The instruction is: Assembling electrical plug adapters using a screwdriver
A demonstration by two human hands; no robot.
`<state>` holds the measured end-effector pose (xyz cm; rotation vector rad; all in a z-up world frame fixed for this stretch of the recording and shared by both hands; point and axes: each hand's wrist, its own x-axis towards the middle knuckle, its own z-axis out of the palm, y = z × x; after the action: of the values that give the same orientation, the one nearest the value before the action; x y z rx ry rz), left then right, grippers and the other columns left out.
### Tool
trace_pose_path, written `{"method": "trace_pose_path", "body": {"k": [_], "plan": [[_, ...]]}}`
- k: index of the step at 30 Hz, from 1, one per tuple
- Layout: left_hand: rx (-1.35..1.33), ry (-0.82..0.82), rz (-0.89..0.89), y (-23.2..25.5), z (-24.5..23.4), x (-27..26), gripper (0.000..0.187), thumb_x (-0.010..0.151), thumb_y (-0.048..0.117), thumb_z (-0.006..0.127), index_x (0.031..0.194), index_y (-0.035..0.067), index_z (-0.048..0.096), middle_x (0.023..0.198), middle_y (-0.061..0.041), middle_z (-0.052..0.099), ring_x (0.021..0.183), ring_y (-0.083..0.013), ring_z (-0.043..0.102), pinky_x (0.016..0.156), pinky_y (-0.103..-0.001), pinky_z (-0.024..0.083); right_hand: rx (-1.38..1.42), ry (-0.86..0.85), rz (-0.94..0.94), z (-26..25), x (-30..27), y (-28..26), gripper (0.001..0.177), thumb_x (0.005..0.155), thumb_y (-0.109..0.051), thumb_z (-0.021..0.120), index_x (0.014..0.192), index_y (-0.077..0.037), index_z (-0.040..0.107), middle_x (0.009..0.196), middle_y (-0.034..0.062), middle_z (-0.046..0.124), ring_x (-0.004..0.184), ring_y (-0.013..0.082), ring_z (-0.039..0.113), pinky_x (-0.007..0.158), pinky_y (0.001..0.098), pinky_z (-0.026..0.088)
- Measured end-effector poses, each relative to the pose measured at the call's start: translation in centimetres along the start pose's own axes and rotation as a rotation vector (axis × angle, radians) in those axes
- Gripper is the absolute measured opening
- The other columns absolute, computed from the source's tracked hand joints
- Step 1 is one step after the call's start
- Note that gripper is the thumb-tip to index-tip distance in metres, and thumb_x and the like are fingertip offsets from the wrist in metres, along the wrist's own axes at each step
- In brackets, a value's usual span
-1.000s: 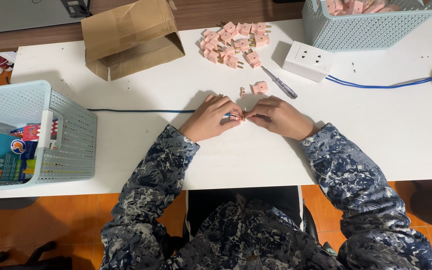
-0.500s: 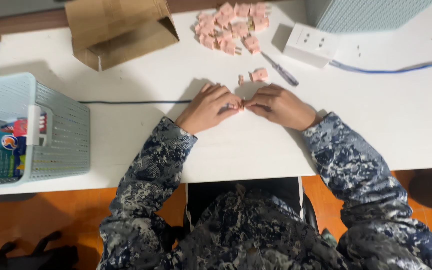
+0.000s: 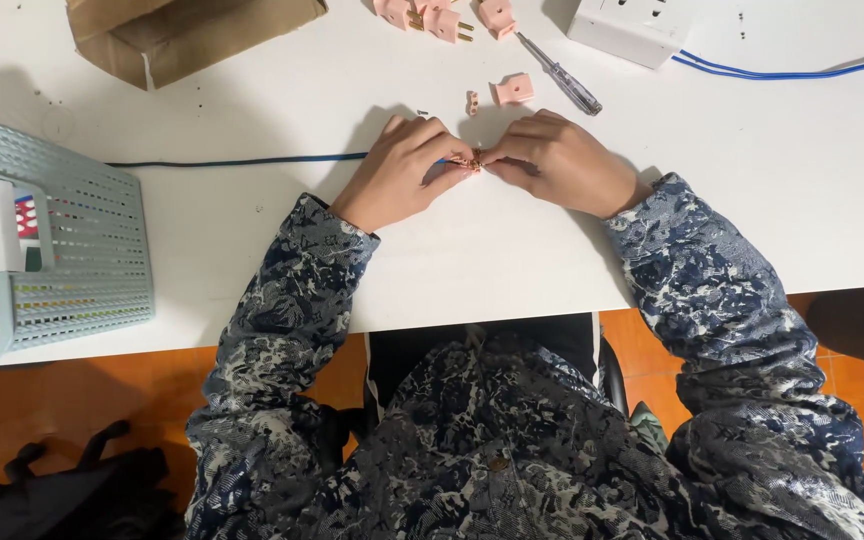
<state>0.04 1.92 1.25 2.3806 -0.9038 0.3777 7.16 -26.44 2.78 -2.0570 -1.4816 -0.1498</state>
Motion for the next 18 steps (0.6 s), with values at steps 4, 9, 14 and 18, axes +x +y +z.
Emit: {"method": "trace_pose_path", "body": {"k": [4,9,14,18], "plan": [[0.025,0.017,-0.008,-0.4,1.4,0.0,0.021,0.113,0.029,0.081,0.128,0.019,0.072,0.105,0.001,0.062,0.101,-0.0253,0.07,0.095,-0.042,0.045,-0.014,-0.016,0.008,0.0,0.1,-0.3,0.006,0.111,-0.008,0.082,0.112,-0.003,0.085,0.093,0.0124,0.078,0.092,0.0343,0.078,0.09,0.0454,0.06],[0.005,-0.002,-0.036,0.0,1.3,0.3,0.016,0.113,0.03,0.076,0.124,0.02,0.073,0.103,0.003,0.059,0.103,-0.0197,0.065,0.097,-0.041,0.043,0.022,-0.014,0.012,-0.5,0.3,-0.6,0.007,0.108,-0.009,0.082,0.11,-0.003,0.084,0.09,0.012,0.076,0.089,0.0343,0.079,0.09,0.0463,0.06],[0.047,0.006,-0.045,0.2,1.2,0.3,0.014,0.113,0.031,0.075,0.122,0.02,0.071,0.103,0.004,0.059,0.104,-0.0201,0.063,0.098,-0.042,0.043,0.018,-0.005,0.001,-0.5,0.2,-0.7,0.007,0.11,-0.009,0.081,0.11,-0.003,0.083,0.09,0.0122,0.075,0.089,0.0341,0.077,0.088,0.0469,0.061],[0.059,0.014,-0.039,0.4,1.2,0.3,0.014,0.112,0.031,0.074,0.119,0.019,0.07,0.103,0.002,0.059,0.105,-0.0221,0.062,0.098,-0.042,0.045,0.055,-0.001,0.011,-0.7,0.4,-0.8,0.007,0.109,-0.009,0.081,0.109,-0.002,0.084,0.09,0.0118,0.075,0.089,0.0341,0.078,0.089,0.0461,0.06]]}}
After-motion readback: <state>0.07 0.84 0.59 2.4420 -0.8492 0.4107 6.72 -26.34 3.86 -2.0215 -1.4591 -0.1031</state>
